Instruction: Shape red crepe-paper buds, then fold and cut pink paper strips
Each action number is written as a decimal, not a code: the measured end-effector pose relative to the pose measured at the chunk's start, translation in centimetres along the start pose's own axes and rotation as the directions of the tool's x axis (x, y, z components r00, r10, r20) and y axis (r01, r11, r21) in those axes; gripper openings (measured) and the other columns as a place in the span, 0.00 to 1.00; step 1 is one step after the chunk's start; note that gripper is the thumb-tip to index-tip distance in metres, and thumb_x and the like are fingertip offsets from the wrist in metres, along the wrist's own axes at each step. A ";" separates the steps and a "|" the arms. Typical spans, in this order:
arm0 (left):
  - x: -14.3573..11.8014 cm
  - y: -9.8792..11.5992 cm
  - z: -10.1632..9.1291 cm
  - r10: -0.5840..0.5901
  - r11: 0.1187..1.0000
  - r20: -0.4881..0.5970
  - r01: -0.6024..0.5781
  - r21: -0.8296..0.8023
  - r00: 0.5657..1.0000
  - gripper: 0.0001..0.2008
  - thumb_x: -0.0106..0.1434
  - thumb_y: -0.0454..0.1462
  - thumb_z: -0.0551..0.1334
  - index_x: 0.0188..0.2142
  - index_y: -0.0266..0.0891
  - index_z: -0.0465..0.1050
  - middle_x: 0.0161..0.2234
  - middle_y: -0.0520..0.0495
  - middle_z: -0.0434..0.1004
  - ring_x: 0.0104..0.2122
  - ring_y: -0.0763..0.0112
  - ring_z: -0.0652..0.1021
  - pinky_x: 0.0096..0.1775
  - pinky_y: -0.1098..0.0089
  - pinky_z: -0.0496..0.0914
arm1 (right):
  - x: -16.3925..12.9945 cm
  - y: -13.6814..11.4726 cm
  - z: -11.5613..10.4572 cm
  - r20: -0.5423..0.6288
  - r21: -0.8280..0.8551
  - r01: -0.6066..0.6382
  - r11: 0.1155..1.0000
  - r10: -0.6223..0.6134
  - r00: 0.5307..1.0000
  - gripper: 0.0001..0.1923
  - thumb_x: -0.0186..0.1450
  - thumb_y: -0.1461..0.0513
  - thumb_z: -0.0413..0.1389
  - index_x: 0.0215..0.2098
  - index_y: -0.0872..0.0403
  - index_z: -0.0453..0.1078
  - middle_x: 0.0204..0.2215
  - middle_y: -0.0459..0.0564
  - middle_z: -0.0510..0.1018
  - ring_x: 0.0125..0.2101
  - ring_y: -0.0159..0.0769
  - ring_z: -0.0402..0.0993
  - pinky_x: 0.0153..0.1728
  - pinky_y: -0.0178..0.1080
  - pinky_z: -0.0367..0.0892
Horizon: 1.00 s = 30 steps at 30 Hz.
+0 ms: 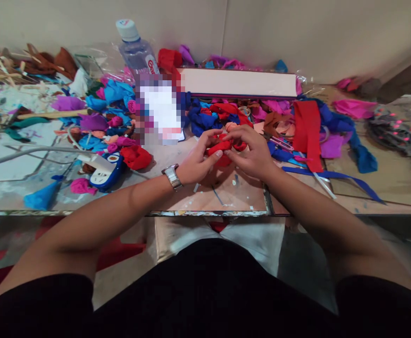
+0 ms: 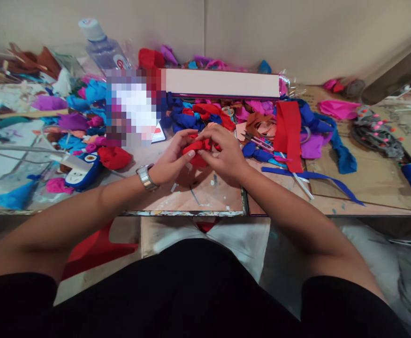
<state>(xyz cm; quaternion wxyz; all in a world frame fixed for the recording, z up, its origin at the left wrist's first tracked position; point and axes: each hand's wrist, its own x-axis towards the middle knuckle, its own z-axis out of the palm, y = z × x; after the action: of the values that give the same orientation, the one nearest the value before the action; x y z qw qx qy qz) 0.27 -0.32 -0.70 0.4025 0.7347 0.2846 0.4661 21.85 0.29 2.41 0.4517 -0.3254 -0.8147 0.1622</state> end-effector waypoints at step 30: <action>0.0 0.0 0.2 -0.036 0.997 -0.071 0.040 0.059 0.997 0.24 0.70 0.54 0.68 0.55 0.42 0.70 0.50 0.42 0.80 0.47 0.65 0.81 0.46 0.66 0.77 | -0.4 -0.2 0.3 0.051 -0.092 -0.038 0.995 0.043 0.998 0.13 0.65 0.57 0.64 0.48 0.50 0.77 0.45 0.53 0.86 0.43 0.46 0.81 0.47 0.48 0.73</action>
<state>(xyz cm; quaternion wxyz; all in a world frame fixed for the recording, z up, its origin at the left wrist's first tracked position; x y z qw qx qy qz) 0.48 -0.38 -0.76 0.3787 0.7241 0.3263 0.4752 21.69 -0.10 2.09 0.4114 -0.3577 -0.8261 0.1427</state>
